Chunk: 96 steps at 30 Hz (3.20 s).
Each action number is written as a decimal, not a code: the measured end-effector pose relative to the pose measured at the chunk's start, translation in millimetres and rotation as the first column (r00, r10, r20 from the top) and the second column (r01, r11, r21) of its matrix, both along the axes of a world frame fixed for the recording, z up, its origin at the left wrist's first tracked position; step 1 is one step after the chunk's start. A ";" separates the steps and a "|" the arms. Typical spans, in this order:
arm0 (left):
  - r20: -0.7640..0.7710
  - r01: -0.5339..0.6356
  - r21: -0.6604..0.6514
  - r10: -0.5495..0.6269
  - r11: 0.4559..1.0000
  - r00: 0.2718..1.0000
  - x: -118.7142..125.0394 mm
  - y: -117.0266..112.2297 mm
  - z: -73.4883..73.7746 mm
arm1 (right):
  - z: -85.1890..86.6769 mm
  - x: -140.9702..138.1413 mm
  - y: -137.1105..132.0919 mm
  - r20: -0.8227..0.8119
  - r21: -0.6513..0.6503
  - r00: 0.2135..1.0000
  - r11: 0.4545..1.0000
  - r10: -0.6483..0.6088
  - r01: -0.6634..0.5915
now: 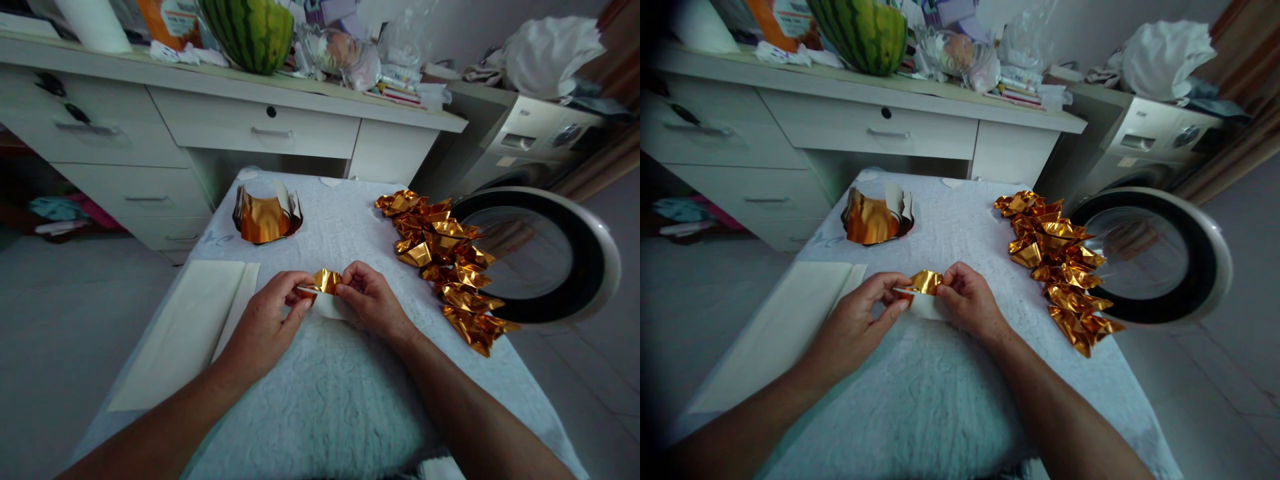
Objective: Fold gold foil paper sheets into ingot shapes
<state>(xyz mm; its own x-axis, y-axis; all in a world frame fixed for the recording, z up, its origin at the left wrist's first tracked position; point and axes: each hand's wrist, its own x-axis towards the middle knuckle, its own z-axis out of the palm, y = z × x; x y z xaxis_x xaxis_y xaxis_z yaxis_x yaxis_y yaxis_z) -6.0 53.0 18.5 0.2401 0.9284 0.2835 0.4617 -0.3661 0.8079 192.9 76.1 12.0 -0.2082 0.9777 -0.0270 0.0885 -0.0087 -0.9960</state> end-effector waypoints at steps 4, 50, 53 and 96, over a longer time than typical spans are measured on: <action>0.002 -0.038 0.006 0.038 0.999 0.999 -1.9 1.7 1.3 | 1.9 1.4 -1.2 -0.020 0.023 0.999 0.999 0.049 -0.049; -0.425 0.147 0.087 -0.097 0.985 0.900 2.7 7.1 -17.1 | 15.2 9.3 -16.8 0.767 0.232 0.612 0.805 0.194 -0.546; -0.428 0.161 0.079 -0.112 0.984 0.897 2.9 6.4 -16.4 | 17.5 13.3 -18.9 0.781 0.196 0.582 0.796 0.226 -0.573; -0.336 0.107 -0.045 -0.116 0.993 0.935 11.1 -8.3 -10.7 | 10.2 19.8 -4.5 0.585 0.221 0.744 0.819 0.323 -0.530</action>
<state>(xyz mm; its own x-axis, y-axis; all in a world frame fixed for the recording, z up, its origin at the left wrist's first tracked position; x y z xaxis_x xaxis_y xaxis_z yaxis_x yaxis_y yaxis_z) 5.0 44.7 7.8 0.4199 0.8961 0.1442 0.6660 -0.4121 0.6217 212.7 71.7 22.2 -0.6619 0.7460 0.0730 0.4765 0.4939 -0.7273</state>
